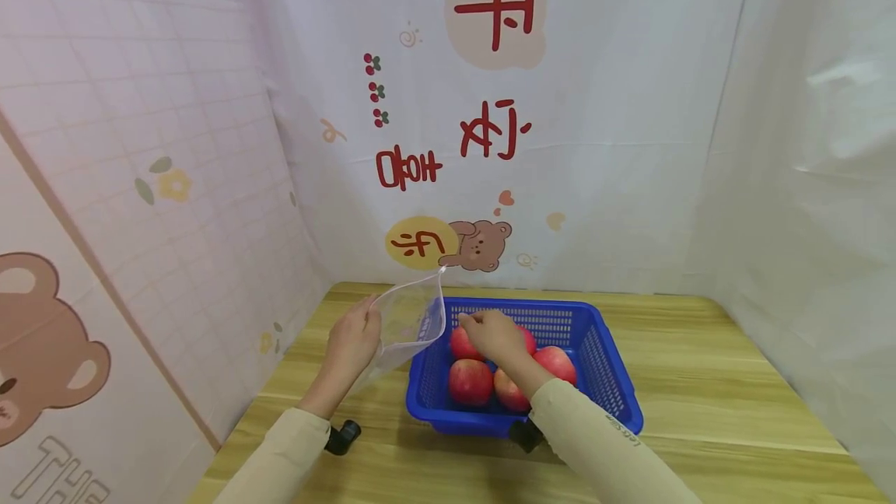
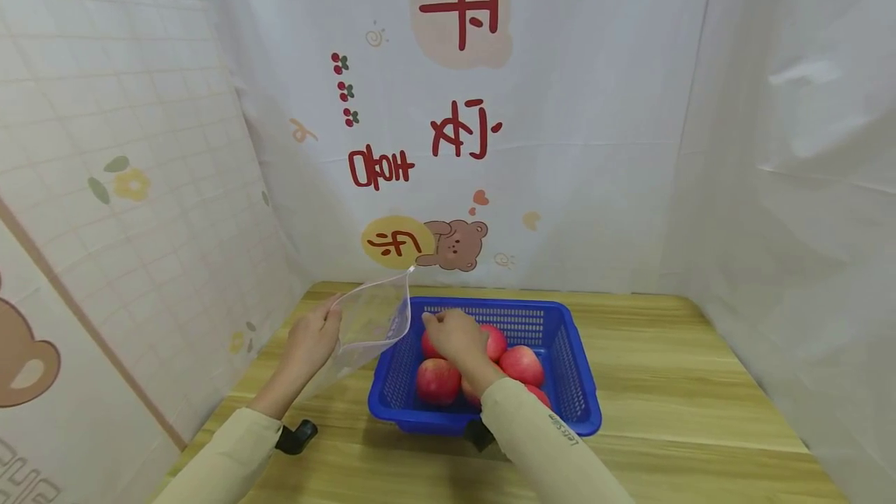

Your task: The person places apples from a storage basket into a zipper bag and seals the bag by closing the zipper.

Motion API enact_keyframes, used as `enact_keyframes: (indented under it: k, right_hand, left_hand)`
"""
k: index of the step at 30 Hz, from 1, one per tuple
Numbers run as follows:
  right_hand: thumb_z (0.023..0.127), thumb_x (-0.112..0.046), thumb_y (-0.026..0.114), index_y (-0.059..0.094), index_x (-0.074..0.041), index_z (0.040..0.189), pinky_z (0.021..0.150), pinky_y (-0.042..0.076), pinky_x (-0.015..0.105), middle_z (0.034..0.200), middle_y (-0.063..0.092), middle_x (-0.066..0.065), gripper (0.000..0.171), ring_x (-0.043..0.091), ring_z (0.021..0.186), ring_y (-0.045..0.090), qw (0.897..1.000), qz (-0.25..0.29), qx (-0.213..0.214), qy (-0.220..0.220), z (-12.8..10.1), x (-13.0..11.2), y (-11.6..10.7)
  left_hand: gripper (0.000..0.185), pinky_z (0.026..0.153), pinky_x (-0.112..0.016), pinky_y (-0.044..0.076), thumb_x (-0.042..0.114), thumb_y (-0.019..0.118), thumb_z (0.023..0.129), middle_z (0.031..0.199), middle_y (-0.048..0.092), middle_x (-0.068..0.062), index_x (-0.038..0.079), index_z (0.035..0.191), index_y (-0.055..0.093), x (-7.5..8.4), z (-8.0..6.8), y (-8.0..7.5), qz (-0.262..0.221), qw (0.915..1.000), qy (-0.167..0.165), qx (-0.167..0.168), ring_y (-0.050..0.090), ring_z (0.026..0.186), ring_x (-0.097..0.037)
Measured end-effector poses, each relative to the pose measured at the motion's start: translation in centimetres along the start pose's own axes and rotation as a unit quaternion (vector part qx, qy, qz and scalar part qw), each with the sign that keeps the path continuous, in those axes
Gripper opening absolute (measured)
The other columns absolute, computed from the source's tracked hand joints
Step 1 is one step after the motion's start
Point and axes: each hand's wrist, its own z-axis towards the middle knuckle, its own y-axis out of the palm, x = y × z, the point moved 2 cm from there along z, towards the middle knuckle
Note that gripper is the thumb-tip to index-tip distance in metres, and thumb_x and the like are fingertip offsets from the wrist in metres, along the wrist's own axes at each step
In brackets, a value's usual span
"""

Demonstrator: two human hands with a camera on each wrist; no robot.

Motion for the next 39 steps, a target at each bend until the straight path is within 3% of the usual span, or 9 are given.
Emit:
enact_keyframes:
  k: [7, 10, 13, 16, 18, 21, 25, 32, 39]
  right_hand:
    - [0.098, -0.043, 0.054, 0.071, -0.010, 0.123, 0.089, 0.049, 0.050, 0.117, 0.070, 0.011, 0.045, 0.032, 0.109, 0.063, 1.000, 0.001, 0.006, 0.001, 0.0, 0.5, -0.8]
    - [0.099, -0.042, 0.055, 0.070, -0.009, 0.124, 0.078, 0.050, 0.044, 0.094, 0.071, 0.008, 0.044, 0.027, 0.090, 0.065, 1.000, 0.009, 0.005, 0.007, 0.1, 0.7, -1.2]
    - [0.099, -0.042, 0.054, 0.070, -0.008, 0.123, 0.067, 0.046, 0.037, 0.067, 0.060, 0.004, 0.044, 0.021, 0.062, 0.057, 1.000, 0.027, -0.006, 0.010, 0.0, 0.9, -1.6]
    - [0.100, -0.042, 0.053, 0.068, -0.007, 0.126, 0.068, 0.047, 0.036, 0.057, 0.055, 0.003, 0.046, 0.018, 0.047, 0.050, 0.999, 0.040, -0.013, 0.010, 0.0, 1.2, -2.1]
    - [0.100, -0.043, 0.053, 0.065, -0.006, 0.130, 0.075, 0.049, 0.039, 0.055, 0.055, 0.008, 0.049, 0.025, 0.045, 0.053, 0.998, 0.049, -0.017, 0.020, 0.0, 1.5, -2.4]
    - [0.100, -0.044, 0.053, 0.062, -0.005, 0.133, 0.091, 0.049, 0.048, 0.084, 0.070, 0.012, 0.052, 0.033, 0.078, 0.067, 0.999, 0.041, -0.011, 0.026, 0.0, 2.0, -3.1]
    - [0.100, -0.046, 0.051, 0.061, -0.004, 0.135, 0.102, 0.040, 0.059, 0.132, 0.062, 0.017, 0.055, 0.041, 0.124, 0.053, 1.000, 0.013, -0.004, 0.021, 0.4, 3.1, -4.2]
    - [0.101, -0.048, 0.049, 0.053, -0.004, 0.141, 0.105, 0.036, 0.061, 0.141, 0.053, 0.022, 0.060, 0.045, 0.130, 0.046, 1.000, -0.003, -0.013, 0.028, 1.1, 5.7, -6.1]
    - [0.097, -0.051, 0.055, 0.051, 0.001, 0.141, 0.103, 0.038, 0.061, 0.140, 0.051, 0.026, 0.068, 0.047, 0.129, 0.046, 0.999, -0.022, -0.019, -0.016, 1.1, 8.7, -7.9]
  left_hand:
    - [0.046, 0.109, -0.056, 0.034, 0.019, 0.033, 0.105, 0.142, 0.050, -0.026, -0.007, 0.139, 0.050, 0.0, -0.2, -0.1, -0.004, 0.9999, 0.008, 0.013, 0.045, 0.132, -0.045]
    - [0.046, 0.109, -0.056, 0.034, 0.019, 0.034, 0.106, 0.142, 0.050, -0.027, -0.009, 0.139, 0.050, -0.1, -0.2, 0.0, -0.004, 0.9999, 0.002, 0.010, 0.044, 0.132, -0.045]
    - [0.047, 0.109, -0.057, 0.034, 0.020, 0.033, 0.106, 0.141, 0.050, -0.027, -0.008, 0.139, 0.050, -0.3, -0.3, 0.1, 0.000, 0.9999, -0.006, 0.013, 0.045, 0.131, -0.045]
    - [0.047, 0.108, -0.057, 0.035, 0.020, 0.032, 0.106, 0.140, 0.052, -0.026, -0.008, 0.138, 0.051, -0.3, -0.4, 0.0, 0.004, 0.9997, -0.009, 0.022, 0.046, 0.130, -0.045]
    - [0.046, 0.107, -0.058, 0.035, 0.019, 0.032, 0.106, 0.139, 0.053, -0.026, -0.007, 0.137, 0.052, -0.3, -0.5, 0.0, 0.004, 0.9996, -0.007, 0.029, 0.047, 0.130, -0.045]
    - [0.044, 0.106, -0.057, 0.037, 0.018, 0.033, 0.105, 0.136, 0.055, -0.026, -0.007, 0.136, 0.054, -0.3, -0.6, 0.1, 0.003, 0.9992, 0.000, 0.041, 0.048, 0.128, -0.044]
    - [0.044, 0.105, -0.057, 0.037, 0.017, 0.034, 0.105, 0.134, 0.056, -0.027, -0.010, 0.134, 0.054, -0.4, -0.7, 0.2, 0.002, 0.9986, 0.002, 0.053, 0.049, 0.127, -0.045]
    - [0.044, 0.105, -0.058, 0.037, 0.017, 0.033, 0.106, 0.132, 0.056, -0.029, -0.011, 0.132, 0.055, -0.7, -0.9, 0.3, -0.014, 0.9979, -0.010, 0.063, 0.050, 0.125, -0.046]
    - [0.043, 0.103, -0.059, 0.038, 0.016, 0.034, 0.105, 0.129, 0.058, -0.030, -0.011, 0.130, 0.057, -0.8, -0.9, 0.4, -0.029, 0.9969, -0.014, 0.072, 0.051, 0.122, -0.048]
